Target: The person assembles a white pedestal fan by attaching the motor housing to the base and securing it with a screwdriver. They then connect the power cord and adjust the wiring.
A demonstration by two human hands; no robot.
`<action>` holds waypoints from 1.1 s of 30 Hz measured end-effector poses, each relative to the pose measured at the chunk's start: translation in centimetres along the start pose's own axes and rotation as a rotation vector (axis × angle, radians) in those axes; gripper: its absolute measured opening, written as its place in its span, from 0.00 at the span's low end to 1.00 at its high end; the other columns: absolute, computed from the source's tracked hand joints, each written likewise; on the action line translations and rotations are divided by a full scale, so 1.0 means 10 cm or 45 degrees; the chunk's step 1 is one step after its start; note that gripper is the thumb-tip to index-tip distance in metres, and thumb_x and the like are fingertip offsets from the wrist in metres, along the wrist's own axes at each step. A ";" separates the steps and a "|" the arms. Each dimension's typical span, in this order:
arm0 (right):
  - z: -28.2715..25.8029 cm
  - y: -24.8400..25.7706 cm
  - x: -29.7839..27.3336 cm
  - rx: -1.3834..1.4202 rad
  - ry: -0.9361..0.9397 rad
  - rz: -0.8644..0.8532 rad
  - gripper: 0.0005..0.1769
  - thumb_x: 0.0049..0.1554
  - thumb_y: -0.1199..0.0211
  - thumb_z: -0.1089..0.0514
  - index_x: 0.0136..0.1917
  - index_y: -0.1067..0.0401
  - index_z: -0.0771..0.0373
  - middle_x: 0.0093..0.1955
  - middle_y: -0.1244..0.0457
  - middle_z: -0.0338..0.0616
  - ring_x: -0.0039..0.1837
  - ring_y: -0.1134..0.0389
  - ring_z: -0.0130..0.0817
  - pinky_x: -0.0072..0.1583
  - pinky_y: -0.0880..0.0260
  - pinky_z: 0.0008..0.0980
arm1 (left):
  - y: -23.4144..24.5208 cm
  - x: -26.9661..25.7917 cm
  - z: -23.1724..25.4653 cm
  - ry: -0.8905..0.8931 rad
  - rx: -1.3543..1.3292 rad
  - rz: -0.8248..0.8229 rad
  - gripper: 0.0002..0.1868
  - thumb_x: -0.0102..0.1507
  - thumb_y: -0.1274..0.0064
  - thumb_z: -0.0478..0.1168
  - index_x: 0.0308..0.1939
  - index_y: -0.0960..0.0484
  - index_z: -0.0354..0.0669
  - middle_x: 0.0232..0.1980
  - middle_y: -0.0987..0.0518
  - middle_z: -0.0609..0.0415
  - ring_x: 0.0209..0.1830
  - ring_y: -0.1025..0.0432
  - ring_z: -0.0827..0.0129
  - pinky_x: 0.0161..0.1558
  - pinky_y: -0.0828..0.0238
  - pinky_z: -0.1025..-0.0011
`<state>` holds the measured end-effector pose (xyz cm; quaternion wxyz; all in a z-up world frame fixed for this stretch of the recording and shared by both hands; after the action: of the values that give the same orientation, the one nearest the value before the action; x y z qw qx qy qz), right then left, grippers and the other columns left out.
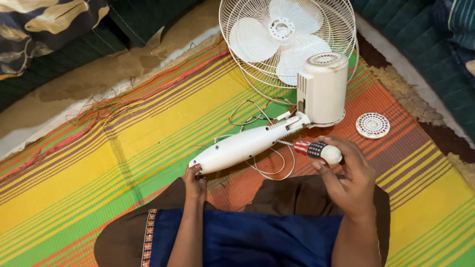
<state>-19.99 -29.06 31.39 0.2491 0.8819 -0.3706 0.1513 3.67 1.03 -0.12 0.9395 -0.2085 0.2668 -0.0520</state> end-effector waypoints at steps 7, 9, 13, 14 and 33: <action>0.06 -0.04 0.04 -0.162 0.003 -0.077 0.26 0.51 0.27 0.66 0.63 0.29 0.66 0.61 0.31 0.51 0.60 0.28 0.37 0.59 0.27 0.32 | -0.02 -0.01 0.00 -0.018 -0.033 -0.037 0.30 0.56 0.46 0.46 0.63 0.25 0.46 0.54 0.24 0.57 0.54 0.32 0.65 0.56 0.37 0.63; 0.07 -0.08 0.05 -0.164 0.014 -0.103 0.26 0.51 0.27 0.66 0.63 0.29 0.66 0.61 0.31 0.51 0.61 0.28 0.38 0.59 0.27 0.33 | -0.02 -0.01 0.00 -0.008 -0.019 -0.019 0.29 0.57 0.46 0.46 0.63 0.25 0.46 0.53 0.24 0.57 0.52 0.33 0.66 0.54 0.39 0.64; 0.05 -0.16 0.06 -0.145 0.071 -0.135 0.26 0.52 0.28 0.66 0.63 0.30 0.65 0.62 0.32 0.51 0.63 0.28 0.41 0.62 0.27 0.34 | -0.05 -0.04 0.03 -0.043 -0.053 -0.039 0.30 0.55 0.45 0.44 0.61 0.25 0.43 0.53 0.23 0.57 0.52 0.32 0.66 0.53 0.37 0.64; 0.04 -0.17 0.05 -0.138 0.082 -0.141 0.26 0.52 0.29 0.66 0.63 0.30 0.65 0.62 0.32 0.51 0.64 0.28 0.42 0.63 0.27 0.35 | -0.05 -0.06 0.04 -0.035 -0.035 -0.032 0.30 0.55 0.45 0.45 0.62 0.25 0.44 0.52 0.24 0.57 0.51 0.33 0.66 0.52 0.38 0.64; 0.08 -0.34 0.01 -0.383 0.183 0.095 0.27 0.48 0.20 0.55 0.57 0.28 0.62 0.53 0.38 0.48 0.52 0.31 0.39 0.49 0.27 0.37 | -0.08 -0.07 0.06 0.026 0.056 0.018 0.33 0.54 0.46 0.49 0.63 0.28 0.46 0.56 0.28 0.53 0.54 0.35 0.63 0.57 0.39 0.62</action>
<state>-17.35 -27.50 29.64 0.3984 0.8071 -0.4029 0.1658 3.37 0.64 1.06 0.9414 -0.1855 0.2768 -0.0533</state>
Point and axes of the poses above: each hand's wrist, its own x-axis towards the middle knuckle, its own y-axis out of the back of the hand, z = x × y, the point moved 3 cm from there along x, towards the middle knuckle
